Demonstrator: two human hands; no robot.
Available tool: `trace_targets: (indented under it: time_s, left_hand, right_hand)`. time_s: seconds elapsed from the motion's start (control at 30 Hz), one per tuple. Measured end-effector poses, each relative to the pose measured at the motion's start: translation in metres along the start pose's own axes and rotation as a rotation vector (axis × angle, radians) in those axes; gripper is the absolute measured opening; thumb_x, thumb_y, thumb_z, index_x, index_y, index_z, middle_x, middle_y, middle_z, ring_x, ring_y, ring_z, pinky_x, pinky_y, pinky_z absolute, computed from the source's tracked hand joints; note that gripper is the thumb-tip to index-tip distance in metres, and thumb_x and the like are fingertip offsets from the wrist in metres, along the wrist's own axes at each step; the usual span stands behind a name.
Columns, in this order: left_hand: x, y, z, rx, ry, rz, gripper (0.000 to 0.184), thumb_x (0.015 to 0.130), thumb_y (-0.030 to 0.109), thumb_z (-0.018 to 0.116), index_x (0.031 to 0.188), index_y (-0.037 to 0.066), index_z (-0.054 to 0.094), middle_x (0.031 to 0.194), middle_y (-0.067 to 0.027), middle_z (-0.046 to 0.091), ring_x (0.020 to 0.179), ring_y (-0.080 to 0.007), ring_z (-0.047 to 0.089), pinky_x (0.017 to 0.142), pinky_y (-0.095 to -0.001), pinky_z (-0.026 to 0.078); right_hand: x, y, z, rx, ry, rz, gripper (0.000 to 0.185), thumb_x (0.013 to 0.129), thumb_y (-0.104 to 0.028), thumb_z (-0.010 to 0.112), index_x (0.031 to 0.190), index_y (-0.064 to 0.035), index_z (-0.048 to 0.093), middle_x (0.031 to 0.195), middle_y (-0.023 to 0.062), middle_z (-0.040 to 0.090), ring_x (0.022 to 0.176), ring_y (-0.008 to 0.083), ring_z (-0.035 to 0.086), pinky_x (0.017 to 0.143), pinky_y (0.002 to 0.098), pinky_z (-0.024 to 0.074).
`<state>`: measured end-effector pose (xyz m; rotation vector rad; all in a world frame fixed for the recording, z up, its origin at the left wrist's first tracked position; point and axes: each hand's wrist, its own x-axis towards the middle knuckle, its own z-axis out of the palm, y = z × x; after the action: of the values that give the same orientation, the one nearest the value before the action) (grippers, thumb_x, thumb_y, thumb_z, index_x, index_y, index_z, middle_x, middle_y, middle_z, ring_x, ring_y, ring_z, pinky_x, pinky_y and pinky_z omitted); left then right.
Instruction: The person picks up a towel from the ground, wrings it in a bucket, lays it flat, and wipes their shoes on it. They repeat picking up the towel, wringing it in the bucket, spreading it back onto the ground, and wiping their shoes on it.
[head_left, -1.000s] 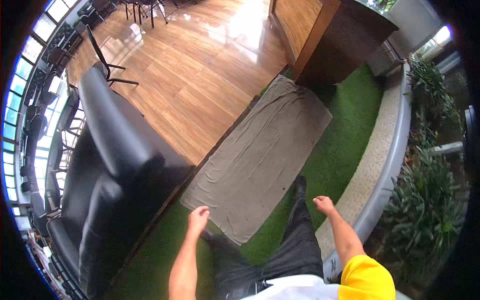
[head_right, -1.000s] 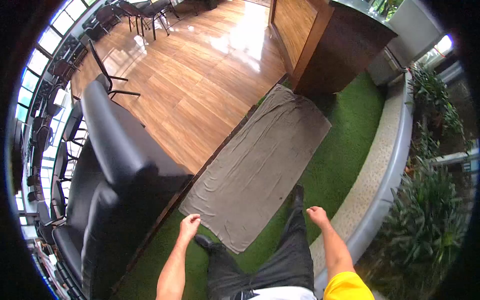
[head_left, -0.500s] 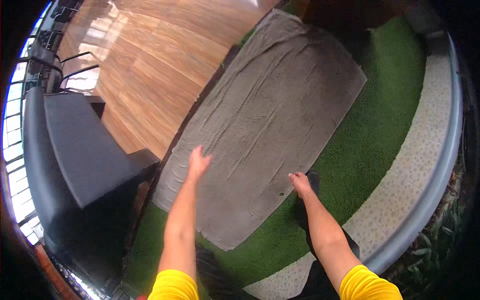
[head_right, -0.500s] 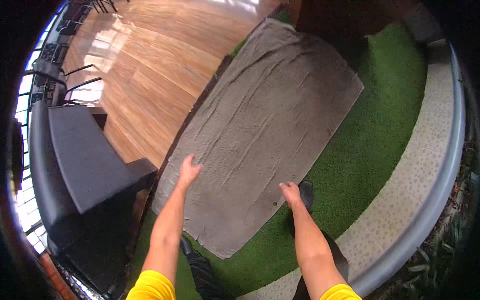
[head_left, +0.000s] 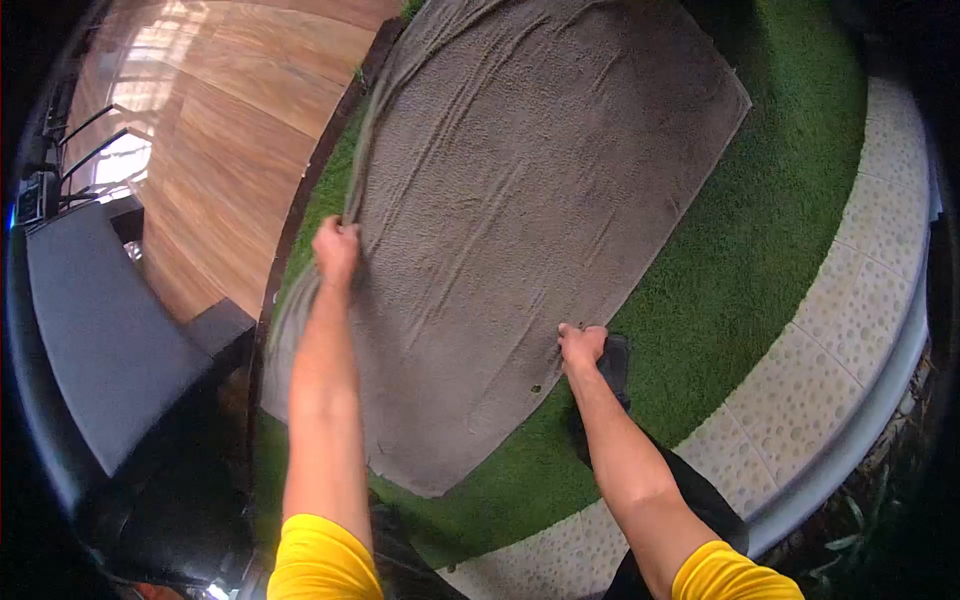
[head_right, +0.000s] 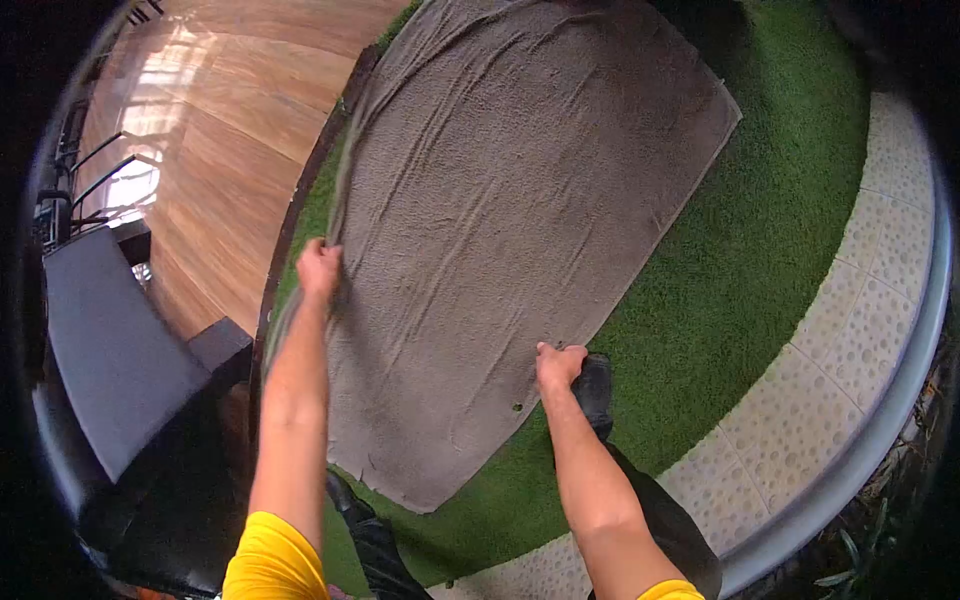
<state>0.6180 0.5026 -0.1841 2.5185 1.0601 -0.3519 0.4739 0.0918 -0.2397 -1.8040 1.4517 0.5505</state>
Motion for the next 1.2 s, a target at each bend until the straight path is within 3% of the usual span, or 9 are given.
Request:
trace_targets:
  time_s: [0.13, 0.2, 0.3, 0.4, 0.5, 0.57, 0.83, 1.03, 1.2]
  left_hand:
    - [-0.075, 0.018, 0.049, -0.015, -0.002, 0.283, 0.021, 0.074, 0.015, 0.055, 0.088, 0.000, 0.061, 0.082, -0.0208, 0.059, 0.090, -0.0319, 0.057, 0.079, -0.0414, 0.045]
    - [-0.140, 0.053, 0.057, -0.167, -0.150, 0.197, 0.040, 0.065, 0.022, 0.064, 0.097, 0.000, 0.057, 0.118, -0.0209, 0.042, 0.108, -0.0315, 0.046, 0.093, -0.0388, 0.040]
    - [-0.179, 0.065, 0.072, -0.258, -0.314, 0.070, 0.064, 0.059, 0.024, 0.073, 0.111, -0.004, 0.050, 0.111, -0.0199, 0.050, 0.104, -0.0313, 0.051, 0.092, -0.0366, 0.043]
    - [-0.195, 0.060, 0.076, -0.424, -0.648, -0.057, 0.069, 0.058, 0.023, 0.073, 0.118, -0.003, 0.048, 0.110, -0.0192, 0.058, 0.100, -0.0326, 0.057, 0.091, -0.0371, 0.044]
    - [-0.246, 0.085, 0.043, -0.165, -0.996, 0.174, 0.070, 0.059, 0.022, 0.071, 0.120, 0.000, 0.046, 0.105, -0.0181, 0.062, 0.095, -0.0342, 0.060, 0.092, -0.0415, 0.043]
    - [-0.283, 0.068, 0.056, -0.137, -1.085, 0.269, 0.067, 0.061, 0.026, 0.070, 0.118, 0.000, 0.048, 0.111, -0.0191, 0.059, 0.101, -0.0363, 0.056, 0.092, -0.0453, 0.042]
    - [-0.415, 0.014, -0.173, -0.345, -0.525, 0.358, 0.093, 0.066, 0.025, 0.074, 0.140, 0.002, 0.022, 0.129, -0.0237, 0.041, 0.120, -0.0352, 0.040, 0.102, -0.0418, 0.032]
    - [-0.522, -0.195, -0.409, -0.785, -0.435, -0.230, 0.053, 0.080, 0.007, 0.063, 0.129, 0.002, 0.043, 0.109, -0.0087, 0.060, 0.095, -0.0132, 0.058, 0.082, -0.0267, 0.048]
    - [-0.631, -0.396, -0.561, -0.921, -0.056, -0.390, 0.046, 0.082, 0.007, 0.061, 0.125, 0.000, 0.047, 0.103, -0.0081, 0.062, 0.091, -0.0123, 0.057, 0.083, -0.0256, 0.046]
  right_hand:
    - [-0.011, -0.010, 0.005, 0.358, -0.260, 0.132, 0.022, 0.073, -0.005, 0.062, 0.090, -0.0053, 0.048, 0.076, 0.0068, 0.051, 0.060, 0.0164, 0.049, 0.050, 0.0315, 0.0408]
    - [-0.062, -0.058, 0.005, 0.632, -0.381, 0.270, 0.009, 0.077, -0.006, 0.058, 0.078, -0.0098, 0.050, 0.068, 0.0008, 0.048, 0.051, 0.0108, 0.041, 0.044, 0.0267, 0.0332]
    - [-0.058, -0.059, 0.031, 0.865, -0.802, 0.388, 0.021, 0.079, -0.014, 0.064, 0.096, -0.0080, 0.055, 0.082, 0.0038, 0.055, 0.064, 0.0148, 0.050, 0.051, 0.0330, 0.0416]
    - [-0.083, -0.089, 0.018, 0.671, -0.704, 0.224, 0.043, 0.073, -0.024, 0.073, 0.104, -0.0002, 0.054, 0.089, 0.0064, 0.057, 0.069, 0.0148, 0.054, 0.056, 0.0307, 0.0455]
    - [-0.098, -0.103, 0.007, 0.256, -0.761, -0.032, 0.092, 0.061, -0.039, 0.081, 0.126, 0.0105, 0.040, 0.122, 0.0203, 0.051, 0.109, 0.0248, 0.052, 0.091, 0.0372, 0.0416]
    - [-0.088, -0.085, 0.010, -0.123, -0.619, -0.058, 0.066, 0.062, -0.032, 0.080, 0.106, 0.0125, 0.057, 0.103, 0.0185, 0.061, 0.091, 0.0242, 0.059, 0.081, 0.0383, 0.0467]
    - [-0.246, -0.076, -0.092, 0.303, -0.831, -0.008, 0.016, 0.071, -0.009, 0.068, 0.078, 0.0047, 0.063, 0.074, 0.0088, 0.061, 0.069, 0.0192, 0.058, 0.063, 0.0373, 0.0460]
    - [-0.414, -0.114, -0.175, 0.076, -0.613, -0.198, 0.022, 0.063, -0.010, 0.070, 0.079, 0.0038, 0.064, 0.077, 0.0093, 0.062, 0.070, 0.0186, 0.057, 0.064, 0.0348, 0.0436]
    - [-0.590, -0.127, -0.252, -0.118, -0.460, -0.420, 0.021, 0.061, -0.013, 0.069, 0.072, 0.0035, 0.062, 0.071, 0.0094, 0.059, 0.062, 0.0185, 0.054, 0.054, 0.0339, 0.0411]
